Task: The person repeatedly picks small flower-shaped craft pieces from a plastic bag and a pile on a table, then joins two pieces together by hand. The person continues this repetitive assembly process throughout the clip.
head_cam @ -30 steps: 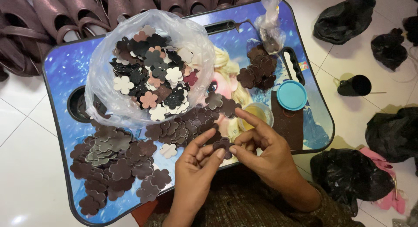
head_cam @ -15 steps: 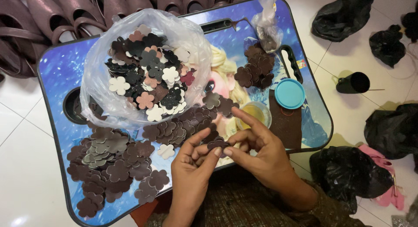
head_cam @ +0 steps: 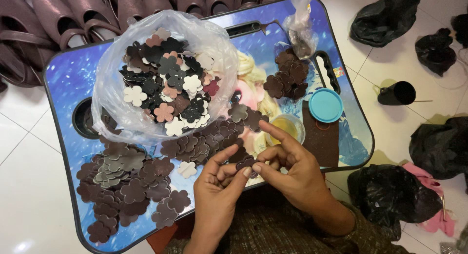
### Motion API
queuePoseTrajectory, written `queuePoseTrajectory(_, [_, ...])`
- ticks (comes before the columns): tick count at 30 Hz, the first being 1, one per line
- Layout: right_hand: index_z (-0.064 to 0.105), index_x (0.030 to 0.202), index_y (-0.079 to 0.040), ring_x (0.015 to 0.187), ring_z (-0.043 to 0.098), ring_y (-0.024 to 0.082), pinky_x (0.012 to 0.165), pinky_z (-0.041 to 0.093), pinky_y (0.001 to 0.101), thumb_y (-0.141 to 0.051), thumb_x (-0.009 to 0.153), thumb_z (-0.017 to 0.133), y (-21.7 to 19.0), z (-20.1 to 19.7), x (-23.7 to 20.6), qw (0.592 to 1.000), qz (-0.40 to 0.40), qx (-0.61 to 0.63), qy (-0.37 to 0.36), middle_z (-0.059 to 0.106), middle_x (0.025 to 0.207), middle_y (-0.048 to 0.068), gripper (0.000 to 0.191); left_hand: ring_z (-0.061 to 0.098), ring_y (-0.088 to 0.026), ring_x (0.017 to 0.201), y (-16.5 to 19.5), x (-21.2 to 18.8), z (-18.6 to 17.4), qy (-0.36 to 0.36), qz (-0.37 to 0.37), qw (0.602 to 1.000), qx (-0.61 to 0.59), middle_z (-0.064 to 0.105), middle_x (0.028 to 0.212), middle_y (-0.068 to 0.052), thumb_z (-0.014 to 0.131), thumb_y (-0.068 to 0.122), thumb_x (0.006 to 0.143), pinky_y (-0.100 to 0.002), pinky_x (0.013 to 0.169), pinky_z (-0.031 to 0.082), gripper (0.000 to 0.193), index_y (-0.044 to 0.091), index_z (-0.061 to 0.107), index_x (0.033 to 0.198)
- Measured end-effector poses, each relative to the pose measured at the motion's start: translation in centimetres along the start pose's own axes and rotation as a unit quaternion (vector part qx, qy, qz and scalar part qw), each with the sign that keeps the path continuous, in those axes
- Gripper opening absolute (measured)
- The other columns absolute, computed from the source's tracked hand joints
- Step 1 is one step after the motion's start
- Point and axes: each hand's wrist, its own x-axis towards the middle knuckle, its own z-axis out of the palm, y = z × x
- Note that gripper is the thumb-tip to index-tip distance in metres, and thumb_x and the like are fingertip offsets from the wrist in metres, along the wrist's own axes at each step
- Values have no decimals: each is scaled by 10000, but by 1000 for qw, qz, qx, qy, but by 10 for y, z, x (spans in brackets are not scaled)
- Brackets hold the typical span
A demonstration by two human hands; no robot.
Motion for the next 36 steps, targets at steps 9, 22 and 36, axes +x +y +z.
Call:
queuePoseTrajectory(9, [410, 1574, -77, 711, 564, 35, 637, 473, 204, 12, 830, 770, -4, 0, -3, 1000, 17, -12, -9, 693, 852, -3, 831, 729, -145, 906, 2, -3, 3, 0, 31, 999, 18, 764, 993, -121, 706, -9, 906, -286, 848, 603, 449, -25, 593, 1340])
queuePoseTrajectory(22, [376, 1589, -85, 752, 595, 34, 657, 486, 204, -28, 824, 804, -4, -1, -12, 998, -8, -53, -31, 753, 866, 15, 878, 712, -132, 856, -11, 0, -3, -4, 17, 1000, -22, 769, 961, -125, 712, -32, 887, -269, 793, 569, 446, -32, 600, 1318])
queuePoseTrajectory(36, [412, 1580, -92, 728, 602, 40, 656, 502, 220, -14, 823, 799, -8, -9, -15, 999, -12, -31, -16, 726, 834, 13, 854, 755, -153, 849, -24, 3, -5, 16, 19, 999, 28, 787, 885, -129, 764, -55, 815, -283, 786, 601, 451, -36, 651, 1252])
